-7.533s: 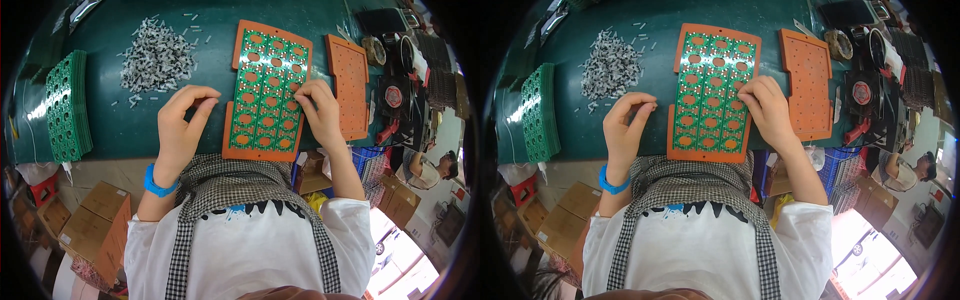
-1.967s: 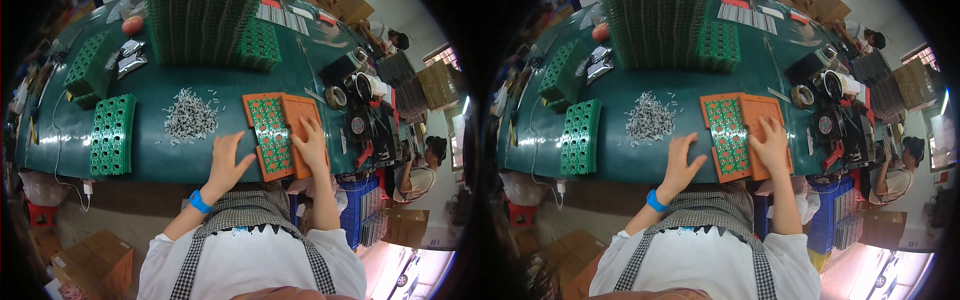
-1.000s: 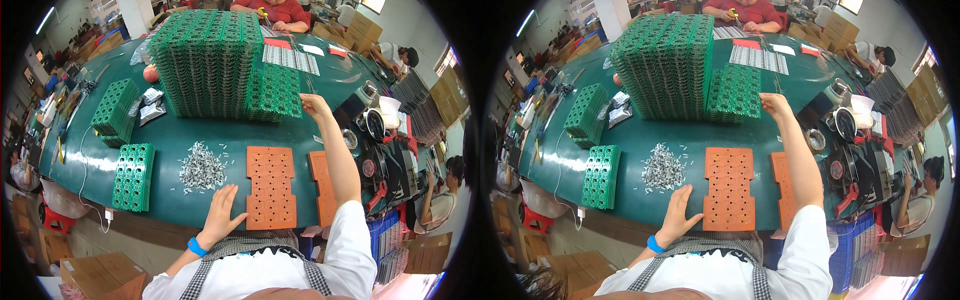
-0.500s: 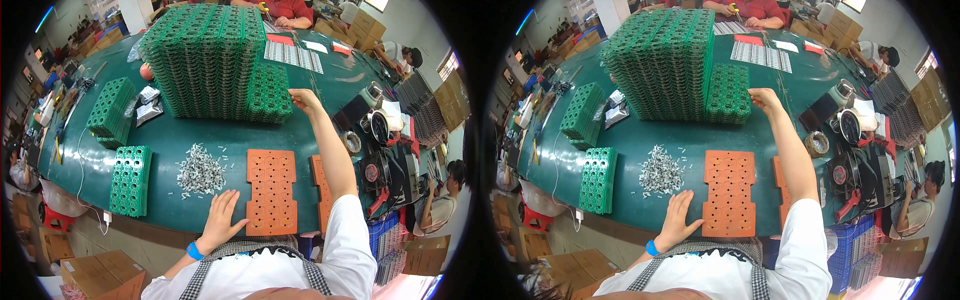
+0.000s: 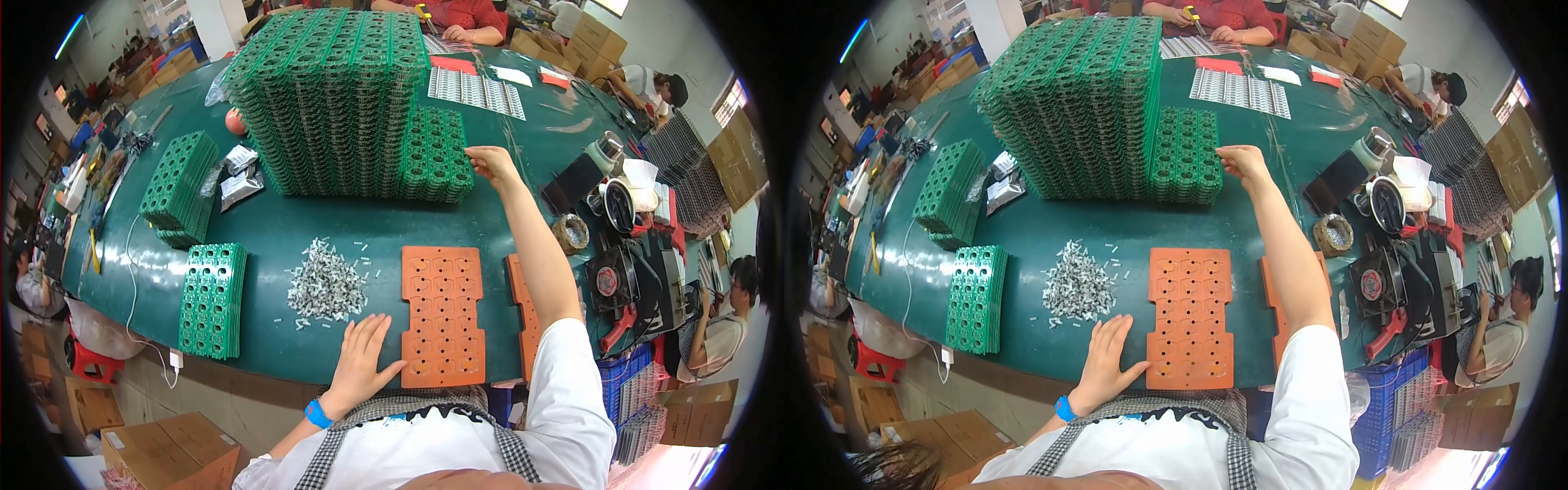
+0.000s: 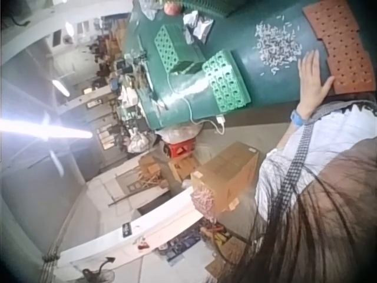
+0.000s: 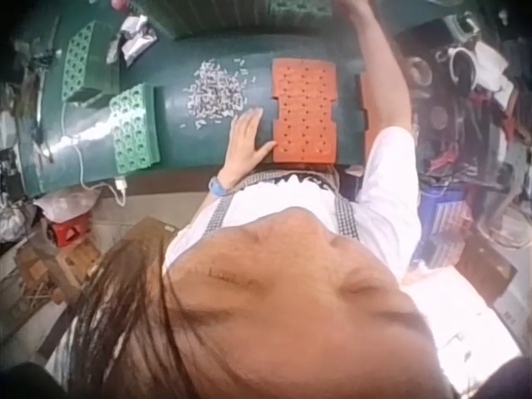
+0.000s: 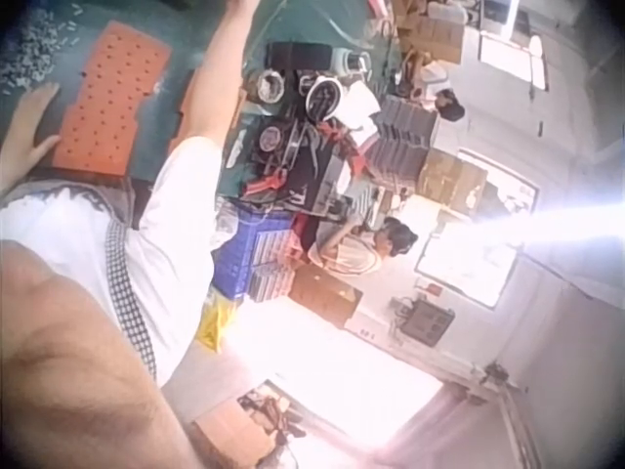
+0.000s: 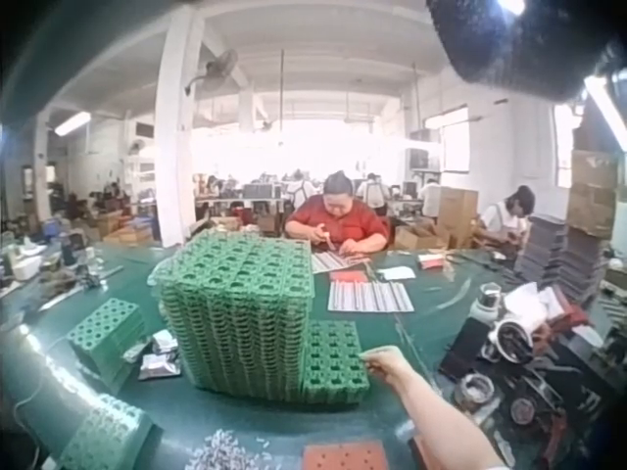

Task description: The person inserts small electronic components into a circuit board secured in a fixture by hand. The person then removes the completed board, places a new circuit board onto the fixture, and inserts components into it.

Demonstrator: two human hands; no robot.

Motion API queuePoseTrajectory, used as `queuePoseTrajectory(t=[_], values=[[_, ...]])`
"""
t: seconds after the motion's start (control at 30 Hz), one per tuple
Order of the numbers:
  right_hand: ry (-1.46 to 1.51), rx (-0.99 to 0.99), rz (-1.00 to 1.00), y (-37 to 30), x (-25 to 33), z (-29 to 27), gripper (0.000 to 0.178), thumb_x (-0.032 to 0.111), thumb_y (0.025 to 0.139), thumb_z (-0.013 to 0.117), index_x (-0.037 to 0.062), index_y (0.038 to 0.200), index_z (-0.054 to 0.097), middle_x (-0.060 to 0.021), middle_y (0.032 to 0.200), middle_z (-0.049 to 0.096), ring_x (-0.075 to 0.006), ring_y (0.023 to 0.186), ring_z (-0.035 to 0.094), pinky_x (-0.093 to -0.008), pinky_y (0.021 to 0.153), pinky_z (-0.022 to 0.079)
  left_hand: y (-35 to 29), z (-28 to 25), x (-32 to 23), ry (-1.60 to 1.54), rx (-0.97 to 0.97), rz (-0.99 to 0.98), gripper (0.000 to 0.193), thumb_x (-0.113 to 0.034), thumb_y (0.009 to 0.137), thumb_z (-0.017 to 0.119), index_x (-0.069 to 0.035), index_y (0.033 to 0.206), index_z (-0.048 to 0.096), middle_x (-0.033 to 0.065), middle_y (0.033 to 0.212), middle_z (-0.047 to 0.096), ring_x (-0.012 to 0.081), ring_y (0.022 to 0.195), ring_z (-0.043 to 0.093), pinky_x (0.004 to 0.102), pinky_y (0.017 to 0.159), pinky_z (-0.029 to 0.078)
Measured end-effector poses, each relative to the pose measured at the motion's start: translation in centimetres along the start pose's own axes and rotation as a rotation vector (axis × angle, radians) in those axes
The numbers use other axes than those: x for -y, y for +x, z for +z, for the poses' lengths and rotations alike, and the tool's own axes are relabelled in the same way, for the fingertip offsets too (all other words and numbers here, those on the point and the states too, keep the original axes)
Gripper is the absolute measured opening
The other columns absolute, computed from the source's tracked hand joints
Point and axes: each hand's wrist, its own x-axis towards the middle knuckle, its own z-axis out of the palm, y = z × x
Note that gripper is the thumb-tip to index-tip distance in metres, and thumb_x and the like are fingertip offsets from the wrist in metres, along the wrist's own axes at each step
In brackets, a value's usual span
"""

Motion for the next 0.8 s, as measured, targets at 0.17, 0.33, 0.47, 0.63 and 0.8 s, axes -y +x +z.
queuePoseTrajectory(t=[0.17, 0.33, 0.47, 0.63, 0.8], values=[[0.007, -0.012, -0.044, -0.1, -0.2, 0.2, 0.02, 0.014, 0.079, 0.075, 0.0009, 0.093, 0.069, -0.0008, 0.076, 0.065, -0.0082, 0.063, 0.059, -0.0218, 0.055, 0.047, -0.2, 0.0, -0.1, -0.005, -0.017, -0.008, 0.077, -0.029, 0.08, 0.073, -0.004, 0.142, 0.035, 0.0169, 0.14, 0.04, 0.0348, 0.131, 0.037, 0.0535, 0.11, 0.025], [-0.14, -0.192, -0.199, -4.4, 0.6, -1.5, 0.024, 0.017, 0.081, 0.073, 0.0008, 0.098, 0.069, -0.0028, 0.078, 0.066, -0.0099, 0.064, 0.06, -0.0236, 0.057, 0.048, -0.8, -4.5, 1.0, 0.235, -0.342, 0.076, 0.065, -0.026, 0.077, 0.075, -0.003, 0.132, 0.049, 0.0191, 0.135, 0.048, 0.0373, 0.124, 0.047, 0.0519, 0.107, 0.03], [-0.568, 0.027, -0.609, -17.2, -3.6, -0.8, 0.023, 0.017, 0.087, 0.065, 0.0002, 0.102, 0.065, -0.0123, 0.098, 0.066, -0.0218, 0.087, 0.063, -0.0327, 0.077, 0.05, -3.0, -14.1, 9.8, 0.643, -0.706, -0.552, 0.06, -0.034, 0.088, 0.065, 0.002, 0.132, 0.048, 0.0219, 0.129, 0.051, 0.0373, 0.12, 0.047, 0.0453, 0.1, 0.038], [-1.195, 0.309, -0.518, -32.5, -9.4, 0.4, 0.066, 0.034, 0.085, 0.065, 0.0111, 0.141, 0.039, -0.0202, 0.148, 0.029, -0.0454, 0.138, 0.02, -0.0537, 0.111, 0.023, -5.4, -17.8, 15.5, 0.857, -0.437, -0.855, 0.078, -0.054, 0.078, 0.069, 0.002, 0.129, 0.051, 0.0223, 0.114, 0.053, 0.0386, 0.105, 0.051, 0.0469, 0.092, 0.042], [-1.013, 0.252, -0.535, -33.7, -10.2, 1.5, 0.062, 0.024, 0.082, 0.069, 0.0082, 0.137, 0.046, -0.0185, 0.153, 0.025, -0.0415, 0.139, 0.023, -0.0473, 0.112, 0.026, -7.8, -20.7, 21.3, 0.58, -0.535, -0.815, 0.066, -0.049, 0.073, 0.075, 0.005, 0.109, 0.065, 0.0249, 0.103, 0.062, 0.0409, 0.093, 0.06, 0.0449, 0.082, 0.047]])
